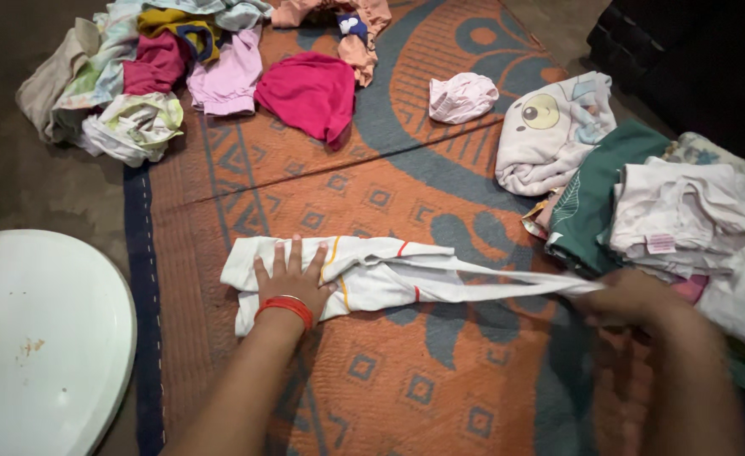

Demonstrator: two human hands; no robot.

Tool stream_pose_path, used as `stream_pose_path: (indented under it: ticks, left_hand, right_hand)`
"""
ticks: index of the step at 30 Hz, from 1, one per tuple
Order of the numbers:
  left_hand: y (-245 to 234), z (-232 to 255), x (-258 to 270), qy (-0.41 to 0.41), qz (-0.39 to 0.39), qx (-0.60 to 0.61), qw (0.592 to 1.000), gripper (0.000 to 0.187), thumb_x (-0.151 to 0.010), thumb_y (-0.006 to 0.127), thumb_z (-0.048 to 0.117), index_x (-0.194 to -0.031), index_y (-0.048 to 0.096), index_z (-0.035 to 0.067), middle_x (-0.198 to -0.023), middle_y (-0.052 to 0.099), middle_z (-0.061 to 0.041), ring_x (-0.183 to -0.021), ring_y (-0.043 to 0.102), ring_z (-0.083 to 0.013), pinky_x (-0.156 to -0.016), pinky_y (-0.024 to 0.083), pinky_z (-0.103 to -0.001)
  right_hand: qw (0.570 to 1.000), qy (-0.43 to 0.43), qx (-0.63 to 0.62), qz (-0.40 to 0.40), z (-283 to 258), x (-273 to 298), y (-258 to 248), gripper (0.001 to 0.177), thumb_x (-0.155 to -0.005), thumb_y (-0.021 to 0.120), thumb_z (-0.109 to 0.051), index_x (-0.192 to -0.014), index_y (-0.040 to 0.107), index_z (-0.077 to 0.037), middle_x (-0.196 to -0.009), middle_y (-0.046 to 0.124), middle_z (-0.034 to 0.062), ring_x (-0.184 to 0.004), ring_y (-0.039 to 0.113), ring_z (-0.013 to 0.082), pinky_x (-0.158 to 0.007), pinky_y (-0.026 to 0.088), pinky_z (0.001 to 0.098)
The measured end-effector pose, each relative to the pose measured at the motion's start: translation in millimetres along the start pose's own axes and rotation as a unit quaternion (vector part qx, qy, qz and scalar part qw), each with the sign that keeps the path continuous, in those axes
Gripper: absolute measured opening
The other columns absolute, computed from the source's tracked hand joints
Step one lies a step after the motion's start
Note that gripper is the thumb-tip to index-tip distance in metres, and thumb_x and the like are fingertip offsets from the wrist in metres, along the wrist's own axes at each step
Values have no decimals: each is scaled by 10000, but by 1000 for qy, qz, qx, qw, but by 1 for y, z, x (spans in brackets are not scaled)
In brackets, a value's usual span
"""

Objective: The person folds several items of clothing by hand, including a white infant bodysuit, a pink shirt, and white infant pants, placing each folded item onto a stack.

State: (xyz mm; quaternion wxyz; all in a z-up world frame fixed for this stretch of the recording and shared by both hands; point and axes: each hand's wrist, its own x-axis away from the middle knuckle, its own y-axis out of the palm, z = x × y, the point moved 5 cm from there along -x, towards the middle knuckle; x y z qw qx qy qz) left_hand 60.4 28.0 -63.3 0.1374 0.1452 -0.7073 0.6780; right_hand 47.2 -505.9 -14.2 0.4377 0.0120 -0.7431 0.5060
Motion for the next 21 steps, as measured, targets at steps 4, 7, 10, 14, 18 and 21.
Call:
stream_pose_path:
  ticks: [4,7,10,14,18,21]
  left_hand:
    - [-2,8,-2,2,11,13,1000,760,-977,457,579,-1621,126,346,-1718,8,-79,-1571,32,-346,-1184,30,-693]
    - [-26,29,7,45,86,9,995,794,-931,589,389,-1611,216,218,-1697,128,-119,-1560,109,-333,-1184,91,-679]
    - [-58,68,26,133,111,193,966,925,-783,766,265,-1584,322,137,-1579,409,-131,-1492,373,-332,-1220,321,-497]
    - [-85,101,52,292,104,513,800,1216,-604,899,230,-1592,213,53,-1346,552,-227,-1247,562,-375,-1039,458,-412]
    - [-75,89,28,236,34,643,727,488,-725,722,116,-1198,629,40,-1092,732,-117,-1027,706,-227,-864,559,-315]
    - [-58,88,10,222,-146,717,644,212,-873,581,95,-992,713,-21,-896,712,-173,-743,592,-253,-656,493,-330]
  right_hand:
    - [975,-71,-1,211,-8,41,-55,438,-720,892,-329,-1042,749,-69,-910,748,151,-790,729,275,-750,560,407]
    - [950,-106,-191,224,-60,92,-50,424,-830,779,-227,-1207,657,-75,-958,710,145,-804,680,247,-709,543,386]
    - [861,-218,-458,36,-140,122,7,431,-934,662,-85,-1339,516,-54,-1009,607,152,-766,535,210,-606,439,330]
    - [718,-282,-589,-241,-217,150,94,687,-869,593,-38,-1525,395,-76,-1227,650,89,-954,689,175,-822,569,314]
    - [750,-336,-522,-228,-217,147,86,781,-850,562,-12,-1585,328,-139,-1357,594,74,-1095,655,137,-913,536,294]
    - [815,-376,-392,-204,-208,145,74,735,-834,540,-60,-1556,436,-149,-1403,634,138,-1146,699,256,-909,549,363]
